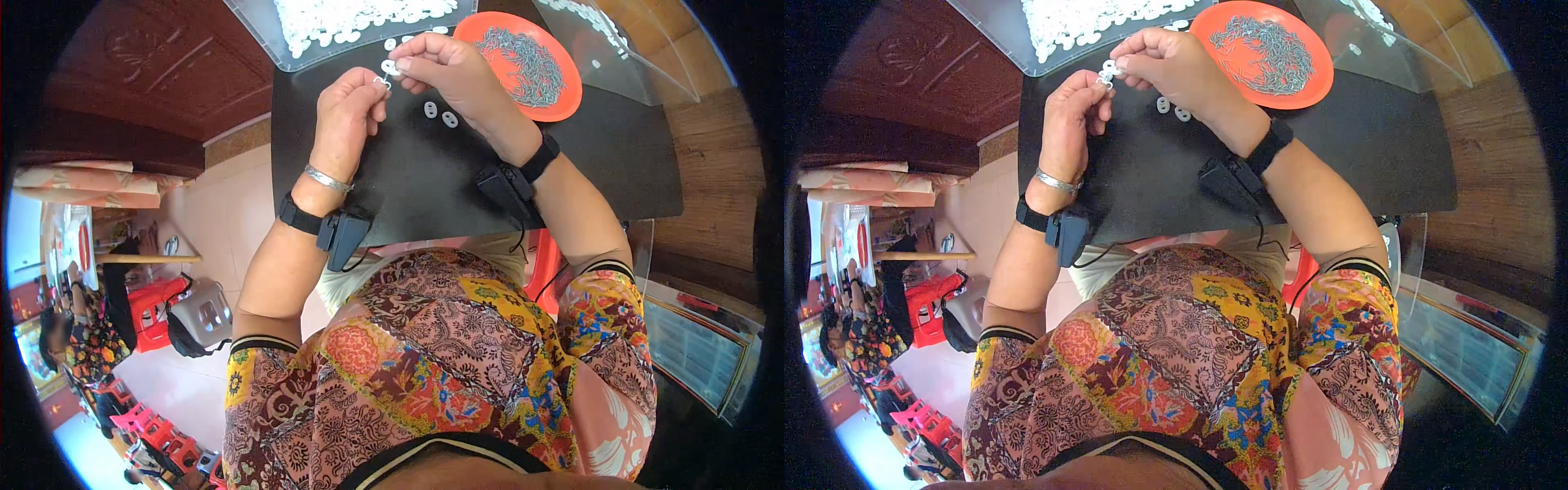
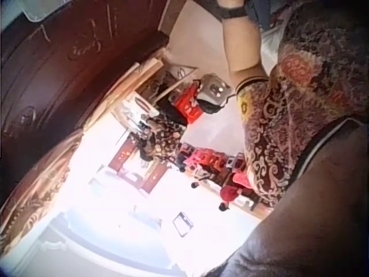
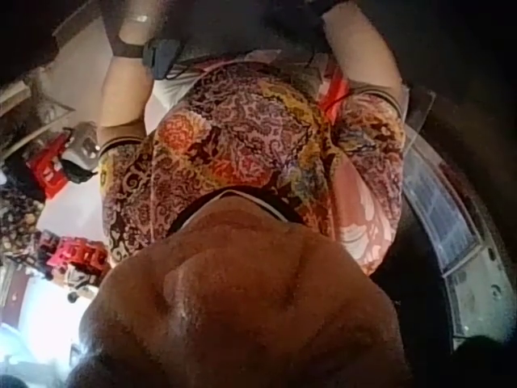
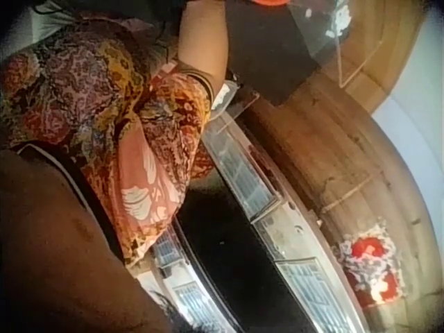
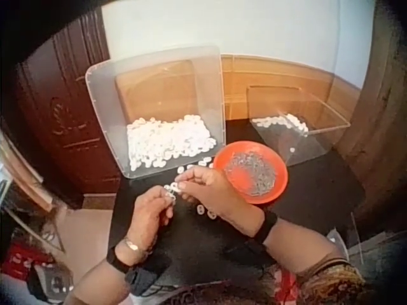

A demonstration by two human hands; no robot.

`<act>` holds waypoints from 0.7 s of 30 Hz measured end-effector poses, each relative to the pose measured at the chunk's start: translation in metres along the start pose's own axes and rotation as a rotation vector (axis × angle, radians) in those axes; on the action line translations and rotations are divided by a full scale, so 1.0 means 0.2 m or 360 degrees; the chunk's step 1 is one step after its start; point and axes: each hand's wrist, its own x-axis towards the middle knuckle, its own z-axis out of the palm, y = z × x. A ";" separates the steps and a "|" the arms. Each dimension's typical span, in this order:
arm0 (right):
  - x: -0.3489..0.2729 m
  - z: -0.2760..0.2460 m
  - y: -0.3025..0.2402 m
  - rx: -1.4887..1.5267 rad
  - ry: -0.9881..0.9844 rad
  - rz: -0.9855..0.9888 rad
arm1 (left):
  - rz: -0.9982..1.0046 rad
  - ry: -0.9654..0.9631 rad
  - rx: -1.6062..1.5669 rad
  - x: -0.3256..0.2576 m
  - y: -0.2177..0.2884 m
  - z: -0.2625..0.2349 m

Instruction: Assembling small metal pins into white circular plastic components at a workbench.

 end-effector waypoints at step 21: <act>-0.02 0.01 -0.02 -0.0026 0.0006 -0.0130 | 0.0030 0.0010 0.0051 -0.01 0.01 0.00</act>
